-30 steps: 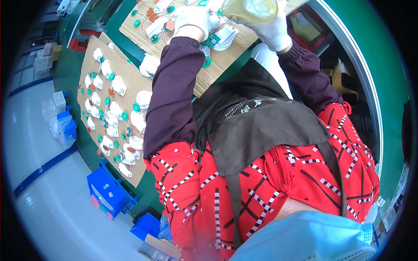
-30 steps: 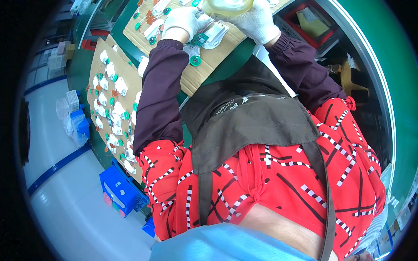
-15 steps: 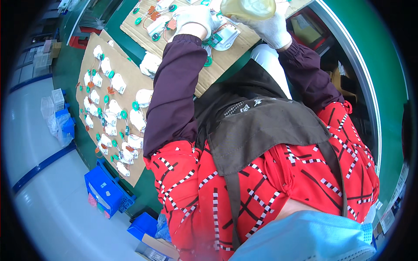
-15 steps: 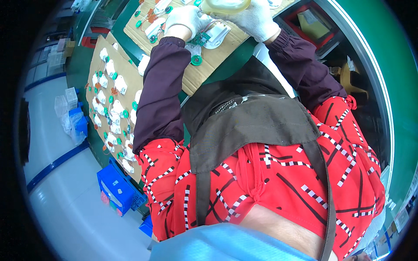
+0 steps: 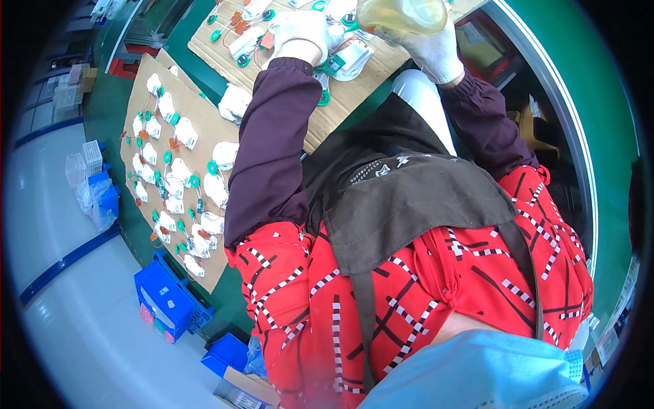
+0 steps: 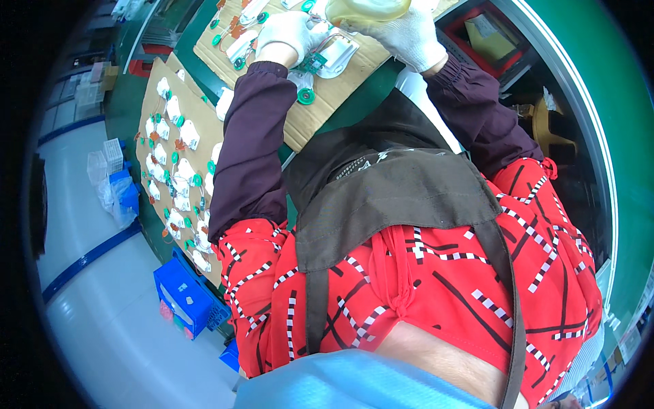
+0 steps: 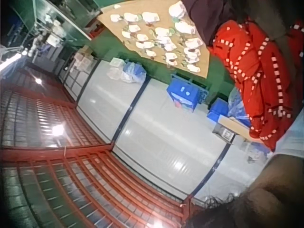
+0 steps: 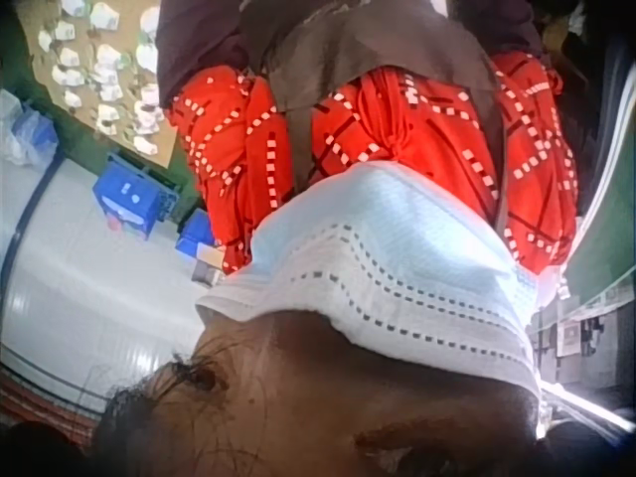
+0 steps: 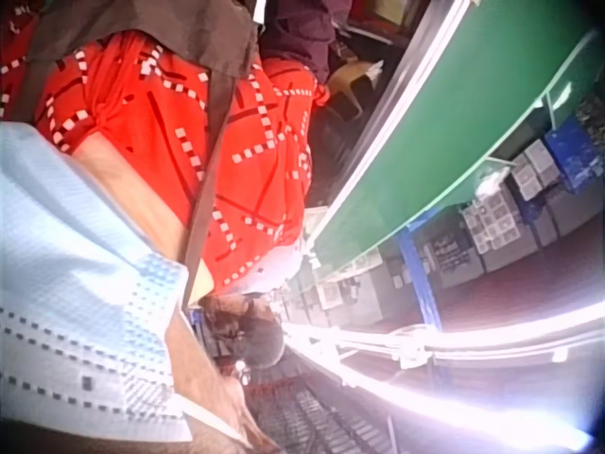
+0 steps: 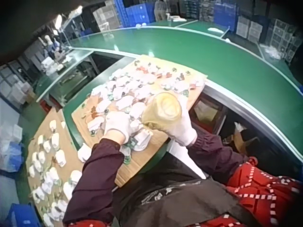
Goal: Filling small plastic components arranged on a cardboard sheet with a liquid using a squeeze bottle.
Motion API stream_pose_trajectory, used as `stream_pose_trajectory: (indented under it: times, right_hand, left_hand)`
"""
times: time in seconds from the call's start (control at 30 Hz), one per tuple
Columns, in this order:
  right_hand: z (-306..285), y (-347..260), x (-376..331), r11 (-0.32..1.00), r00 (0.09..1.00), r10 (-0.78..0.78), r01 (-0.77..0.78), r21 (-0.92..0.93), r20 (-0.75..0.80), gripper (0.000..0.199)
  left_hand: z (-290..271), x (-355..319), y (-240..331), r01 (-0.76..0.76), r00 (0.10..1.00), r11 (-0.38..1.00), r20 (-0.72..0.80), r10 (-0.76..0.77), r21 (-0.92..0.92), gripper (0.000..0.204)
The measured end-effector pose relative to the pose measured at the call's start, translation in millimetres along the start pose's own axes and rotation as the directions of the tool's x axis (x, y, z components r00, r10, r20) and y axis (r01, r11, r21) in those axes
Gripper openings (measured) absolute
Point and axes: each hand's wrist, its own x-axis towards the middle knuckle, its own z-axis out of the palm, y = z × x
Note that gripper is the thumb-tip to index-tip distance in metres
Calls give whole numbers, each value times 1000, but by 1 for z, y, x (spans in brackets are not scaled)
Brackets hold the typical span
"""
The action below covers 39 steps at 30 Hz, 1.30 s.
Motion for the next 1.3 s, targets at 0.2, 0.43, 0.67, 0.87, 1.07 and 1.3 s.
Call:
stream_pose_trajectory:
  times: [0.2, 0.43, 0.67, 0.87, 1.07, 1.3]
  right_hand:
    - [-3, -2, 3, 992, 994, 109, -110, 55, 25, 76]
    - [2, -17, 6, 927, 927, 370, -365, 88, -55, 59]
    - [-29, -5, 19, 991, 943, 90, -52, 125, -321, 49]
    - [-42, -31, 45, 964, 944, -24, 109, 244, -328, 43]
    - [-34, -29, 47, 963, 952, 115, -37, 268, -284, 45]
    - [-17, -25, 53, 928, 952, 240, -168, 332, -189, 50]
  left_hand:
    - [-3, 0, 0, -26, 1000, 1000, -16, 27, 14, 51]
    - [7, -2, -11, -37, 996, 999, -74, 39, 24, 54]
    - [0, 10, -8, -98, 995, 993, -29, 100, 68, 46]
    - [-19, 10, -67, -152, 978, 839, -201, 53, -523, 46]
    - [-34, 17, -71, 27, 989, 925, -127, -81, -379, 36]
    - [-14, 31, -67, -65, 985, 997, -159, 71, 40, 24]
